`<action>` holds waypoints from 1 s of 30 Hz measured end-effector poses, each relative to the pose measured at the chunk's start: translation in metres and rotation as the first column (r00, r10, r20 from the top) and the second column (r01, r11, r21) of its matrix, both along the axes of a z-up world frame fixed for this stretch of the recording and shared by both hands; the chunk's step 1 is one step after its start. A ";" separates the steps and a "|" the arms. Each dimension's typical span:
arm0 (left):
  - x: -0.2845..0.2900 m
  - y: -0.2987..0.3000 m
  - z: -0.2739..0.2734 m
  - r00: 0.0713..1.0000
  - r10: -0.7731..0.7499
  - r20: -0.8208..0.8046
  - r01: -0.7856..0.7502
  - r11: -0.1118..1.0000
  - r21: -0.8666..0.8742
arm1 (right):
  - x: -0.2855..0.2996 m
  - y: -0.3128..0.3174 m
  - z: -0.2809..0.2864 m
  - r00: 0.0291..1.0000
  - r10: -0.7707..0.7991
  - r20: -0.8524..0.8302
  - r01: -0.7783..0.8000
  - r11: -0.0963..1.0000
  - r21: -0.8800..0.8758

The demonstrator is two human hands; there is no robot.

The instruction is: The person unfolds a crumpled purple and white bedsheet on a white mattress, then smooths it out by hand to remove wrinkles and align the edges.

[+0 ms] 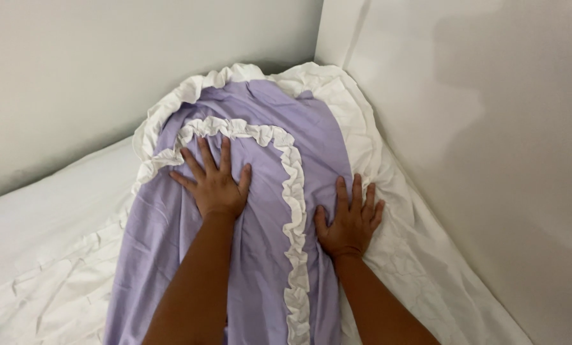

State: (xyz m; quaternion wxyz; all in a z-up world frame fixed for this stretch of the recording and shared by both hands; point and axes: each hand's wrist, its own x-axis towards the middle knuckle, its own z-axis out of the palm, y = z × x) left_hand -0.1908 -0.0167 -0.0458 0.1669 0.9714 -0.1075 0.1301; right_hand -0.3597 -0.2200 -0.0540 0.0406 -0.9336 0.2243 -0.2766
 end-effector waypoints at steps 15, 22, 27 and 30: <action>-0.041 -0.004 0.002 0.999 0.011 -0.036 -0.017 0.985 -0.173 | 0.001 -0.004 0.006 0.999 0.035 -0.010 -0.034 0.999 0.034; -0.034 -0.009 -0.018 0.998 0.059 0.034 -0.054 0.987 -0.154 | 0.001 -0.008 0.013 0.999 0.054 -0.001 -0.054 0.997 0.061; -0.034 -0.010 -0.021 0.996 0.069 0.051 -0.059 0.983 -0.176 | 0.010 -0.024 0.031 0.993 0.075 0.087 -0.090 0.980 0.175; -0.034 -0.010 -0.023 0.994 0.086 0.060 -0.074 0.981 -0.177 | 0.033 -0.060 0.034 0.919 0.169 0.355 -0.255 0.943 0.212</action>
